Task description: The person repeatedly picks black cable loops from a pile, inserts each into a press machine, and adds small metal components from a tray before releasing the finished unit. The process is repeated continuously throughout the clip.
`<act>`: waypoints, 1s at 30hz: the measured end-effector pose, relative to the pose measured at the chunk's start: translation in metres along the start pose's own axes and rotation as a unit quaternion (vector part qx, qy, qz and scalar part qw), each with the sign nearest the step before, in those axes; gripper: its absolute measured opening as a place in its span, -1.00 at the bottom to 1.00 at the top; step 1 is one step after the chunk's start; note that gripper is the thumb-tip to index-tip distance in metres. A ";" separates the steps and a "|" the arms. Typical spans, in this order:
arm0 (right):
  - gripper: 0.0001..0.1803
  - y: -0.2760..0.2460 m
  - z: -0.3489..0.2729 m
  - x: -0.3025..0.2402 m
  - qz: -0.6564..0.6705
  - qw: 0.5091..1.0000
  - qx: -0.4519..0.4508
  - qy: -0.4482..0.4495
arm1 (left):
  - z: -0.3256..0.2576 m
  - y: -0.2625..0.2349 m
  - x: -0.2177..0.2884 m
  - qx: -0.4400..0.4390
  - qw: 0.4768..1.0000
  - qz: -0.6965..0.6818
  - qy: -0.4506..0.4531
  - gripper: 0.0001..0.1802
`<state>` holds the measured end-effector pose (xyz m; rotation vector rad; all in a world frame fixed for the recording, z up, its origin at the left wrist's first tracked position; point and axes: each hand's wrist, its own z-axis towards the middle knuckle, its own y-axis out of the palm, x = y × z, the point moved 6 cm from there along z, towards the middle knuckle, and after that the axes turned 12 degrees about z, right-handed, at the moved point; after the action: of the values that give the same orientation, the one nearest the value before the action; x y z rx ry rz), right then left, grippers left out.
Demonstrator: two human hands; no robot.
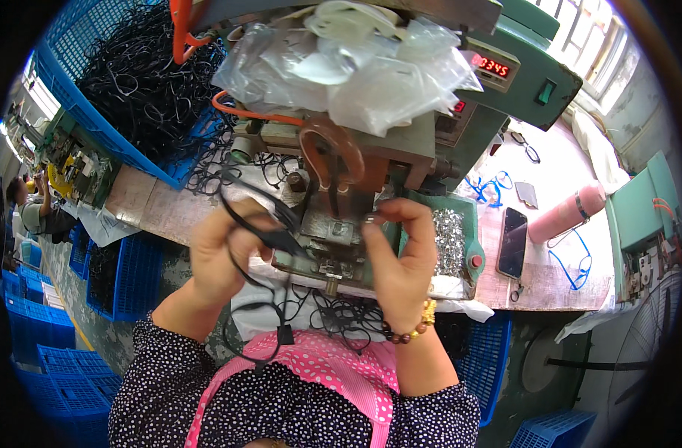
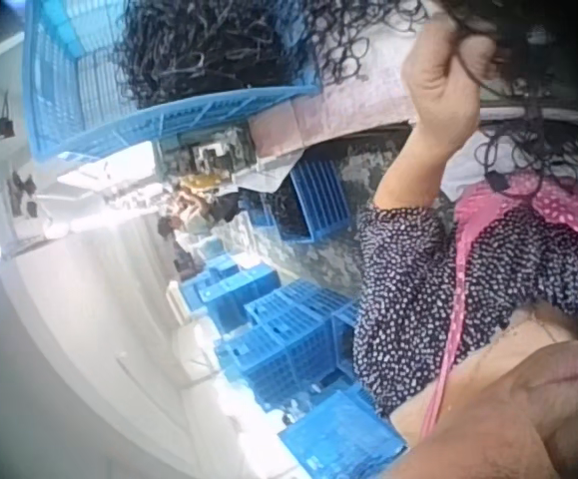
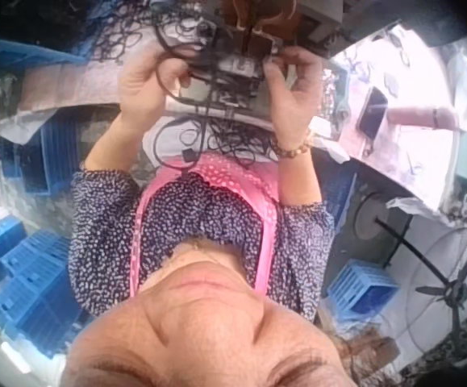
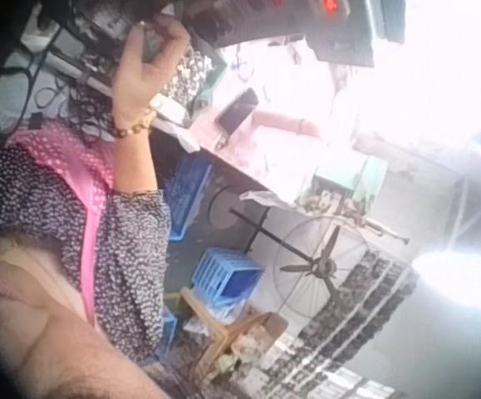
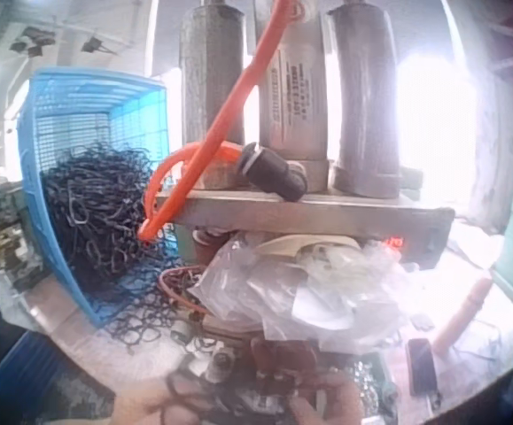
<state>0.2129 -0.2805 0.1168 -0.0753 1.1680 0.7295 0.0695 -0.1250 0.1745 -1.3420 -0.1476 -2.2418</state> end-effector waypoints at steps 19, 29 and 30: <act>-0.47 0.017 0.001 0.006 -0.021 0.999 -0.043 -0.012 | 0.002 0.007 0.004 0.049 0.987 0.143 0.059 -0.81; -0.68 -0.050 -0.006 0.002 -0.002 0.995 0.100 0.016 | 0.023 0.038 -0.007 -0.009 0.966 0.229 0.118 -0.83; -0.69 -0.055 -0.006 0.000 0.004 0.994 0.108 0.009 | 0.022 0.037 -0.008 -0.010 0.968 0.230 0.098 -0.84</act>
<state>0.2388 -0.3258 0.0975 0.1050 1.2583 0.6060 0.1079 -0.1461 0.1729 -1.0258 0.2363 -1.9618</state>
